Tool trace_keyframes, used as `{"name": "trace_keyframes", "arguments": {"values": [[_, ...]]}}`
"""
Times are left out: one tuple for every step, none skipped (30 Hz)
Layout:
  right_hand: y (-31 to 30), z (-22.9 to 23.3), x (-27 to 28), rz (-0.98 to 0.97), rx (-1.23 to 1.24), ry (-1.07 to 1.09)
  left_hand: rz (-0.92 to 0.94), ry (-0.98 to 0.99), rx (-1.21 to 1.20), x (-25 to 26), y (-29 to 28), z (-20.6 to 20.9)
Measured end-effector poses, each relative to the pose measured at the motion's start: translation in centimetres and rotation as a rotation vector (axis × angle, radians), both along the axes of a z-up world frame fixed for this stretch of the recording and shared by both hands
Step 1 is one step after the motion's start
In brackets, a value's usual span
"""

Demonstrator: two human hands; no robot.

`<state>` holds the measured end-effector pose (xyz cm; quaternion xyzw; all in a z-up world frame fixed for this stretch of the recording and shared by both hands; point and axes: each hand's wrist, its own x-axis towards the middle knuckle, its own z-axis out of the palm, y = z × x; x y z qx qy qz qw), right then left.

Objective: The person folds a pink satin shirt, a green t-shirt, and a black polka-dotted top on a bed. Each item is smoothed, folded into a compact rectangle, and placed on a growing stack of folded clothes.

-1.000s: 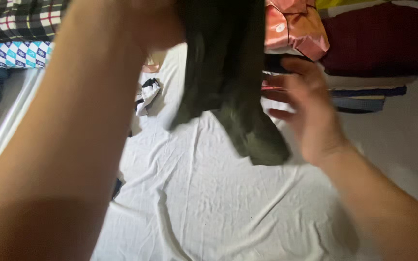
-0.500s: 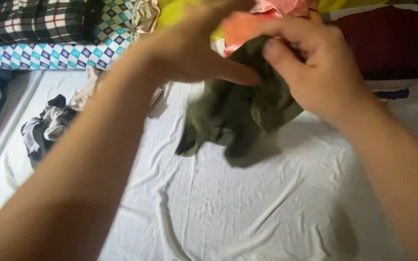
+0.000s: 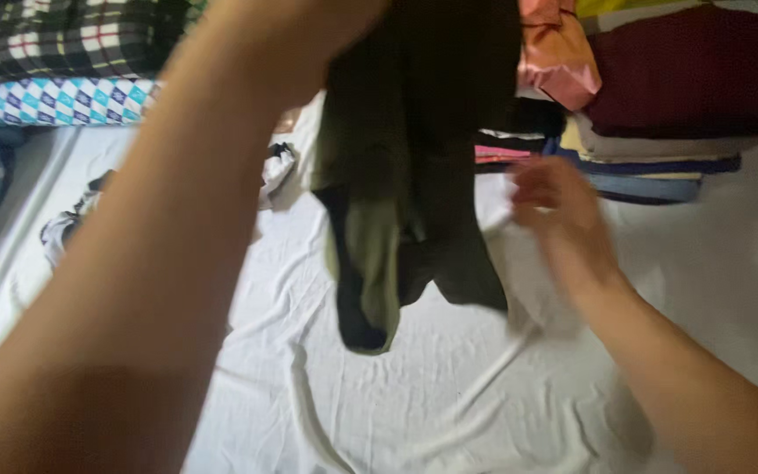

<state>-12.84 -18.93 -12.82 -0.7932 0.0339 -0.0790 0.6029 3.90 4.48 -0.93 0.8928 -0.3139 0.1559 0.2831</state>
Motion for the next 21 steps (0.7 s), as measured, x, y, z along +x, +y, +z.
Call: {"name": "trace_keyframes", "arguments": {"values": [[0.3,-0.2,0.2,0.109,0.135,-0.013,0.004,0.022,-0.02,0.3,0.6,-0.4],[1.2,-0.7,0.6,0.219,0.269,-0.024,0.01,0.045,-0.041,0.6,1.1,-0.7],[2.2,-1.3,1.1,0.233,0.153,-0.072,0.031,0.059,-0.06,1.1,1.9,-0.8],[3.1,-1.9,1.6,0.246,0.038,-0.12,0.041,0.074,-0.08,1.5,2.7,-0.9],[3.9,-2.5,2.1,0.262,-0.073,-0.17,0.058,0.088,-0.097,1.7,3.7,-0.9],[4.2,-3.0,2.9,0.302,-0.014,-0.168,0.073,0.1,-0.113,2.0,4.8,-0.8],[4.3,-3.4,3.7,0.341,0.043,-0.161,0.088,0.115,-0.133,2.2,5.7,-0.8],[4.3,-4.0,4.3,0.38,0.101,-0.155,0.105,0.131,-0.153,2.3,6.6,-0.8],[2.6,-4.2,3.8,0.34,-0.042,-0.16,0.116,0.144,-0.178,2.5,7.1,-0.9],[0.4,-4.3,3.1,0.299,-0.184,-0.166,0.125,0.157,-0.202,2.6,7.6,-1.0],[-1.3,-4.3,3.4,0.17,-0.361,0.028,0.128,0.172,-0.231,2.8,7.7,-1.2],[-3.8,-3.9,3.8,0.038,-0.534,0.223,0.133,0.188,-0.26,2.9,7.8,-1.4],[-6.1,-3.5,4.0,-0.013,-0.668,0.08,0.134,0.2,-0.289,2.9,8.0,-1.7],[-8.5,-2.8,4.3,-0.062,-0.8,-0.066,0.14,0.216,-0.32,3.1,8.1,-1.7],[-10.8,-2.0,5.0,-0.121,-0.929,-0.188,0.144,0.229,-0.349,3.1,8.5,-1.9],[-12.8,-1.2,5.7,-0.181,-1.056,-0.313,0.15,0.243,-0.379,2.9,9.0,-2.2],[-14.5,-0.5,6.3,-0.259,-1.071,-0.302,0.157,0.258,-0.409,2.5,9.6,-2.8],[-16.0,0.0,6.8,-0.337,-1.084,-0.29,0.163,0.28,-0.436,2.9,10.1,-2.7],[-17.4,0.5,7.1,-0.404,-1.088,-0.286,0.164,0.305,-0.464,3.0,10.7,-2.7],[-18.4,0.3,6.6,-0.428,-1.07,-0.287,0.163,0.334,-0.494,2.8,11.3,-3.1],[-19.3,0.3,6.0,-0.462,-1.057,-0.29,0.156,0.368,-0.523,2.5,11.8,-3.7]]}}
